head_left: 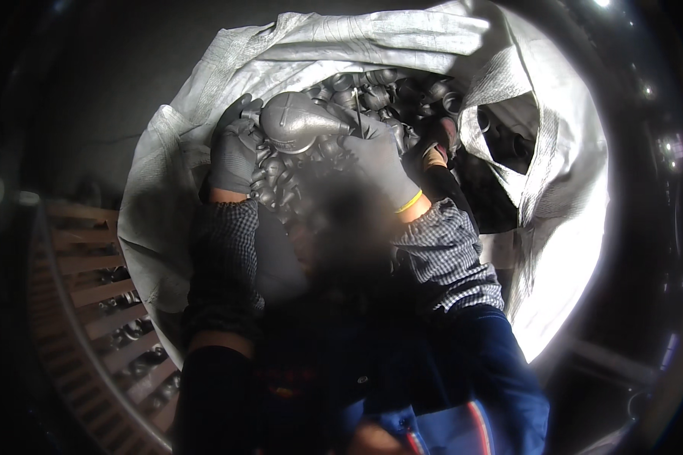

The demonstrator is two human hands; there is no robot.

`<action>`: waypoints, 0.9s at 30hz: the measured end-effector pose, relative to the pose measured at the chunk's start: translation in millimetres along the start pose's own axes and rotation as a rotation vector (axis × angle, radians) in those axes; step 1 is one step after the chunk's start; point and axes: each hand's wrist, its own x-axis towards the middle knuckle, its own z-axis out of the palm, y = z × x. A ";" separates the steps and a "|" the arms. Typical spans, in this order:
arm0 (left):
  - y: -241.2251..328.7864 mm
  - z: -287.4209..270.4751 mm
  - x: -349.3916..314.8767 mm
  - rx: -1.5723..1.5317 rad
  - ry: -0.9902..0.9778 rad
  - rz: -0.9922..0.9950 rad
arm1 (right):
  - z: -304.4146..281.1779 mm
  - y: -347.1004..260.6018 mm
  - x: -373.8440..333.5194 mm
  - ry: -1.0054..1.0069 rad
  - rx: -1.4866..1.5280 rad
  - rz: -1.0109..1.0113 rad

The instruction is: The person picks up metal pipe fittings or castings from a bulk bag and inspects them, occasionally using a file to clean them.

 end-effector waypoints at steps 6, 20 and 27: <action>-3.7 -31.0 14.4 0.028 -0.078 0.037 | 2.9 -13.2 -10.1 -0.115 0.435 0.355; 1.4 9.5 -14.6 0.038 0.035 0.041 | -0.9 -17.3 -16.6 -0.091 0.281 0.381; 1.1 8.5 -27.6 0.048 0.027 0.124 | -2.2 -35.3 -17.8 -0.172 0.135 0.468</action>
